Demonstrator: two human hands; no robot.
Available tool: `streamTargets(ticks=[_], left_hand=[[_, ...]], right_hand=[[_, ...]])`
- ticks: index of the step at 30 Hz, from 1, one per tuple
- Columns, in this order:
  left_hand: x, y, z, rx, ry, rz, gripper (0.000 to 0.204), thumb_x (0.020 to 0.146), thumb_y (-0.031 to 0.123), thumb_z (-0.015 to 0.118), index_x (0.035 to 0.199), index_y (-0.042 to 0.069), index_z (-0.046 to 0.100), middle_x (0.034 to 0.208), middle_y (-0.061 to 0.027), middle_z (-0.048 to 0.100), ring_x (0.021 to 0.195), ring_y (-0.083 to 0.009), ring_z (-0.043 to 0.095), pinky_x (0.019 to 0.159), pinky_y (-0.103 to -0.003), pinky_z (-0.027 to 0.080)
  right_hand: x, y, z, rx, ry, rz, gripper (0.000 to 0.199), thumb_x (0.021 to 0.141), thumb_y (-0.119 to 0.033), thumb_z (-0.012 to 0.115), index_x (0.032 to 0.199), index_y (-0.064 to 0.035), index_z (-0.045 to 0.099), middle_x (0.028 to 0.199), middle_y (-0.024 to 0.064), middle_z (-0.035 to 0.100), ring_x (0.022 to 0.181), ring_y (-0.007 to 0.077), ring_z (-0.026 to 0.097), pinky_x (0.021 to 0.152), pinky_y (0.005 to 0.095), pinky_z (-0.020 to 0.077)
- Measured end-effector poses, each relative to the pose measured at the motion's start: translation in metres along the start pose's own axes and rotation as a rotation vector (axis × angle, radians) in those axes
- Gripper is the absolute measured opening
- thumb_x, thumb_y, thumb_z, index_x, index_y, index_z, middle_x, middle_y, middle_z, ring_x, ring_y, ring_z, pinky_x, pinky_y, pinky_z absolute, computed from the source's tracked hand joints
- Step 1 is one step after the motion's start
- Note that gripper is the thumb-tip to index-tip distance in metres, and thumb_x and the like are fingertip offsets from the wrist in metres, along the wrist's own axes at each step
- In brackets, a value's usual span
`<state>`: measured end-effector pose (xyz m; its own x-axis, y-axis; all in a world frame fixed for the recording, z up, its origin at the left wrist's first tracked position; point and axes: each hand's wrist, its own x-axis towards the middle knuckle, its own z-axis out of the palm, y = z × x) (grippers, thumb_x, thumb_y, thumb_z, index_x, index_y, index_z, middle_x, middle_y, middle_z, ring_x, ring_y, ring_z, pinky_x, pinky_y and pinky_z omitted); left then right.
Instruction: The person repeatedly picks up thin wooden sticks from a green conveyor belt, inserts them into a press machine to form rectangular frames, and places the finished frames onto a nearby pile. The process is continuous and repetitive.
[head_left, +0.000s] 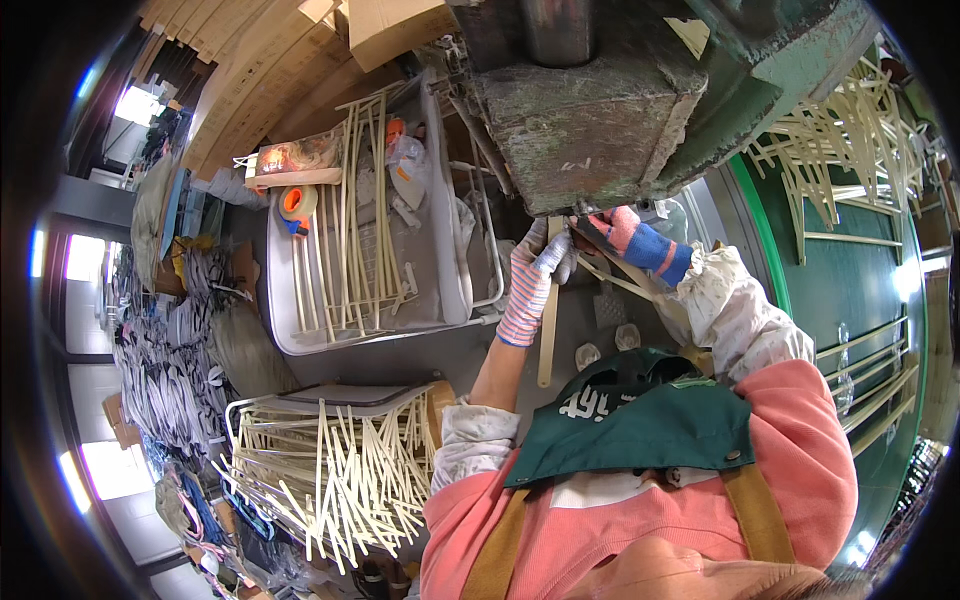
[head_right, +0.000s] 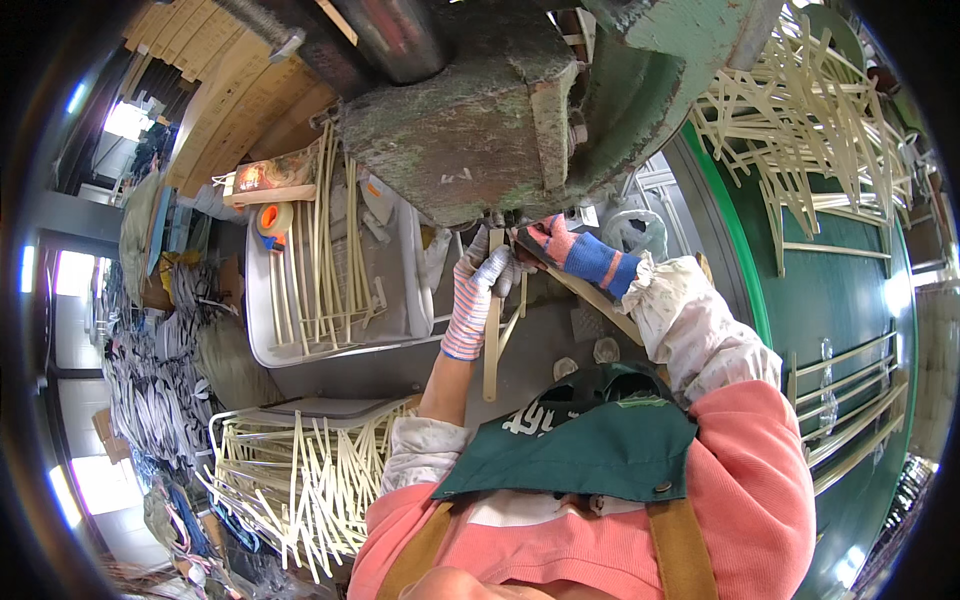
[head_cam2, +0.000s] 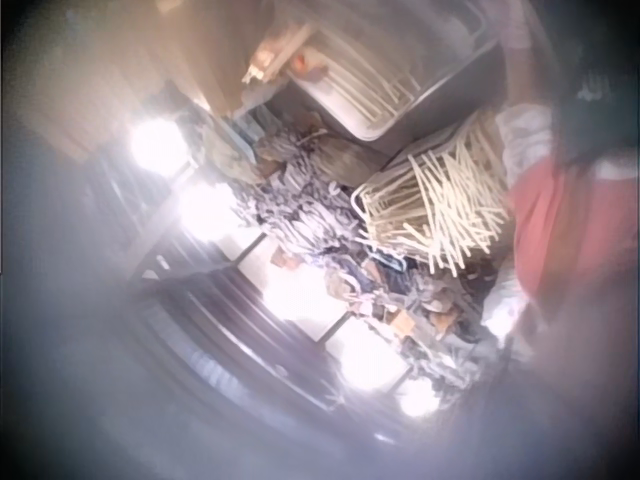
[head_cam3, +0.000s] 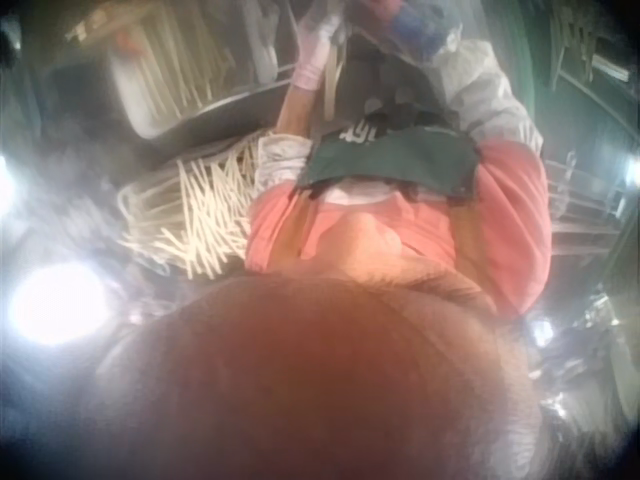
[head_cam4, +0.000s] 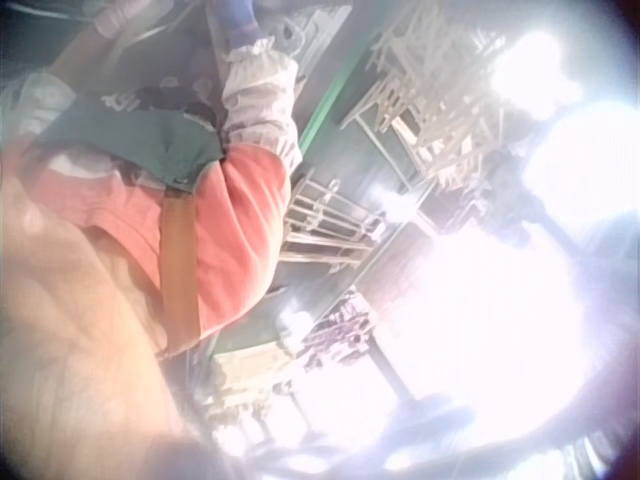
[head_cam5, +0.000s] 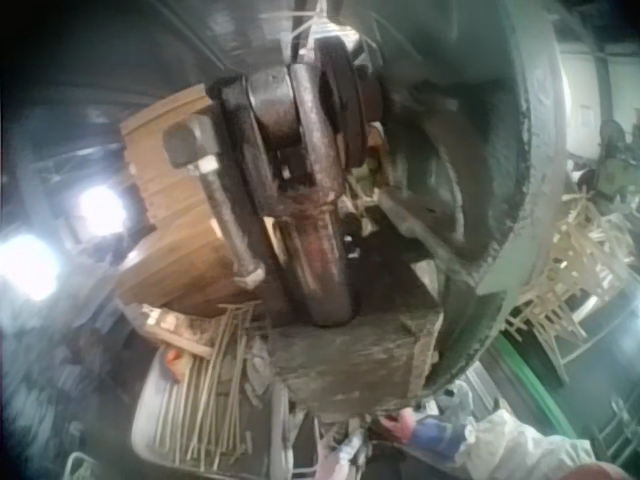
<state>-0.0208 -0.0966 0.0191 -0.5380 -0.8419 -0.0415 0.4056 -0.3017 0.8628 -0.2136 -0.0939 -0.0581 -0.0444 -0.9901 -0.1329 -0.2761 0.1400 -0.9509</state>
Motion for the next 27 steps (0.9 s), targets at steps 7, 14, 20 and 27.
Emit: streamTargets(ticks=[7, 14, 20, 27], left_hand=[[0.002, 0.003, 0.0, 0.124, -0.028, -0.026, 0.023, 0.09, 0.015, 0.056, 0.111, 0.004, 0.056, 0.064, 0.0043, 0.052, 0.047, -0.0022, 0.038, 0.045, -0.018, 0.029], [0.001, 0.023, 0.002, 0.308, -0.161, -0.076, 0.017, 0.091, 0.015, 0.054, 0.104, 0.005, 0.057, 0.062, 0.0052, 0.05, 0.047, -0.0007, 0.038, 0.043, -0.018, 0.029], [0.004, 0.029, 0.004, 0.464, -0.139, -0.133, 0.017, 0.093, 0.016, 0.052, 0.104, 0.006, 0.058, 0.065, 0.0052, 0.052, 0.049, -0.0008, 0.04, 0.044, -0.017, 0.031], [0.011, 0.021, 0.002, 0.297, -0.169, -0.16, 0.016, 0.093, 0.016, 0.053, 0.101, 0.004, 0.059, 0.072, 0.0002, 0.06, 0.049, -0.0014, 0.041, 0.044, -0.016, 0.032]], right_hand=[[-0.002, -0.024, -0.002, 0.26, -0.127, 0.099, 0.035, 0.091, -0.028, 0.057, 0.072, 0.0003, 0.064, 0.063, 0.0039, 0.061, 0.052, 0.0101, 0.053, 0.043, 0.0264, 0.0377], [-0.002, -0.017, 0.006, 0.539, -0.227, 0.205, 0.036, 0.098, -0.042, 0.037, 0.106, -0.0078, 0.048, 0.082, 0.0066, 0.062, 0.07, 0.0148, 0.06, 0.064, 0.0285, 0.049], [-0.011, -0.038, -0.001, 0.542, -0.337, 0.105, 0.037, 0.096, -0.039, 0.045, 0.098, -0.0041, 0.057, 0.08, 0.0065, 0.062, 0.066, 0.0145, 0.059, 0.061, 0.0252, 0.0469], [-0.019, -0.049, -0.011, 0.692, -0.456, 0.001, 0.027, 0.089, -0.019, 0.061, 0.109, -0.0004, 0.058, 0.09, 0.0042, 0.065, 0.077, 0.0111, 0.06, 0.07, 0.0242, 0.049]])
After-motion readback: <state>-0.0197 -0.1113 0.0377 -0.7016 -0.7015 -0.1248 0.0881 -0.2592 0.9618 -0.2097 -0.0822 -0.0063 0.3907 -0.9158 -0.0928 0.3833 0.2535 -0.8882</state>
